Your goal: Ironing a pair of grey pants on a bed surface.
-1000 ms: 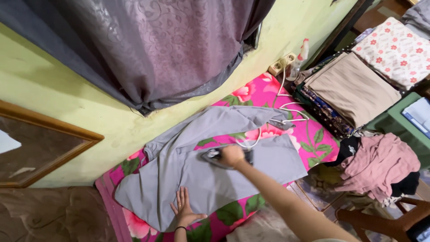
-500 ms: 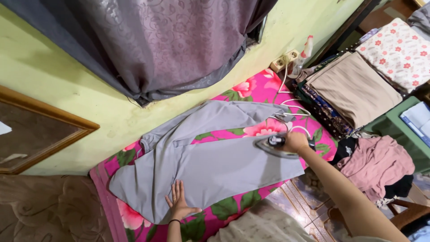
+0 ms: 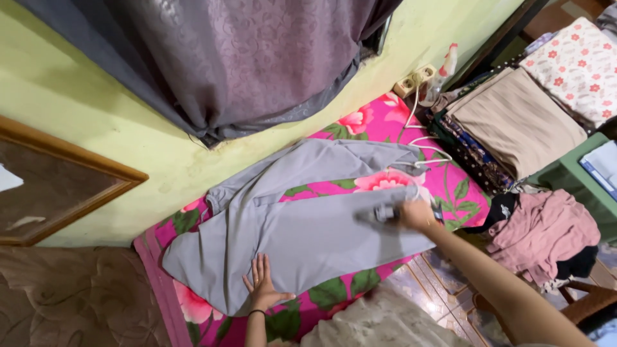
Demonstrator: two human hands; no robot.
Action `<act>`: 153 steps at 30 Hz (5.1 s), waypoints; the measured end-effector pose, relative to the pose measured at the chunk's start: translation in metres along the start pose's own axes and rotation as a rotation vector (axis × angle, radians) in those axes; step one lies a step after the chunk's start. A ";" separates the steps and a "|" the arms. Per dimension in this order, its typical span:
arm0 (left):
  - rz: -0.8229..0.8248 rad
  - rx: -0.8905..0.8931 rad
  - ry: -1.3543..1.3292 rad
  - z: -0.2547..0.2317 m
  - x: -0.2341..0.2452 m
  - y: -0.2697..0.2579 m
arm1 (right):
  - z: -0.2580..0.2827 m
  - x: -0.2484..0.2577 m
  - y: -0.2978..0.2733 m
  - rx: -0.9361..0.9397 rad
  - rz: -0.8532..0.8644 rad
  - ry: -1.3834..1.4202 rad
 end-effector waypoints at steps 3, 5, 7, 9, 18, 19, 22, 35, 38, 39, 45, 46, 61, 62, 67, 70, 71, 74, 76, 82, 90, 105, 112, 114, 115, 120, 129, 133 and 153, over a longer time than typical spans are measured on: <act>-0.019 -0.024 -0.003 0.000 0.001 0.001 | 0.007 0.019 0.045 -0.115 -0.075 -0.039; -0.019 -0.037 -0.009 0.002 -0.003 0.001 | 0.031 0.013 0.040 -0.046 -0.032 -0.059; -0.022 -0.056 -0.013 0.001 -0.003 0.002 | 0.059 0.009 0.019 0.018 0.006 -0.078; -0.021 -0.047 0.001 0.001 -0.003 0.000 | 0.100 0.000 -0.023 0.180 0.107 -0.026; -0.015 -0.063 -0.006 0.002 -0.004 0.003 | 0.227 -0.022 -0.087 0.266 0.148 -0.002; -0.011 -0.074 -0.003 0.003 -0.004 0.003 | 0.238 -0.022 -0.084 0.255 0.147 0.000; -0.040 -0.080 -0.005 0.004 -0.007 0.000 | 0.245 -0.010 -0.078 0.057 0.116 0.157; -0.005 -0.026 0.003 0.006 -0.006 0.005 | -0.046 -0.020 -0.046 -0.791 -0.050 0.406; -0.014 -0.028 -0.002 0.001 -0.002 0.001 | -0.090 -0.006 -0.050 -0.848 -0.041 0.374; -0.006 -0.025 0.001 0.000 -0.001 0.001 | -0.099 0.003 -0.048 -0.833 -0.046 0.355; 0.130 0.124 0.185 -0.027 0.003 0.004 | -0.148 -0.068 0.015 -0.454 0.441 0.685; 0.124 0.125 0.179 -0.034 -0.005 0.008 | -0.153 -0.058 0.019 -0.449 0.436 0.680; -0.037 0.035 -0.034 -0.109 -0.034 0.072 | -0.138 0.126 0.214 -0.372 0.000 1.379; -0.010 0.061 -0.025 -0.106 -0.037 0.074 | -0.139 0.117 0.232 -0.299 -0.160 1.425; -0.046 0.196 0.153 -0.076 -0.073 0.105 | -0.134 0.020 0.325 -0.225 -0.323 1.862; -0.477 0.137 0.408 -0.084 -0.052 0.108 | -0.115 0.002 0.328 -0.368 -0.239 2.088; -0.441 0.140 0.428 -0.085 -0.049 0.104 | -0.110 0.007 0.323 -0.294 -0.309 2.129; -0.217 0.194 0.386 -0.078 -0.058 0.101 | -0.101 0.018 0.302 -0.200 -0.449 1.945; -0.029 0.235 0.319 -0.075 -0.065 0.100 | -0.096 0.040 0.290 -0.180 -0.519 1.716; 0.135 0.202 0.043 -0.129 -0.013 0.062 | -0.116 -0.005 0.325 -0.326 -0.109 1.705; -0.394 0.084 -0.380 -0.050 -0.030 0.074 | 0.003 -0.191 0.231 0.396 -0.441 -0.023; -1.015 0.574 -0.120 0.142 0.082 -0.104 | -0.157 -0.196 0.141 0.242 0.558 -0.510; -1.221 0.313 -0.606 0.179 0.028 -0.037 | -0.087 -0.128 0.105 -0.191 0.178 -0.162; -1.214 0.470 -0.717 0.186 0.014 -0.040 | 0.005 -0.129 0.098 0.323 -0.205 0.411; -1.213 0.469 -0.718 0.186 0.012 -0.052 | 0.033 -0.112 0.079 0.322 -0.206 0.411; -0.916 0.173 -0.771 0.185 -0.023 -0.097 | 0.067 -0.149 0.061 0.003 0.042 0.237; -0.571 0.145 -0.472 0.156 0.044 -0.113 | 0.090 -0.173 0.068 0.171 0.199 0.398; -0.818 -0.080 -0.337 0.152 0.056 -0.005 | 0.182 -0.163 0.069 0.136 0.212 1.095; -0.843 0.260 0.073 0.039 0.034 -0.010 | 0.103 -0.107 -0.003 -0.246 0.434 1.598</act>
Point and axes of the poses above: each hand's wrist, its own y-axis towards the middle knuckle, its own x-axis out of the back of the hand, z = x × y, the point moved 9 cm from there along y, towards the middle knuckle, and after that the axes turned 14 degrees about -x, right-handed, at the moved point
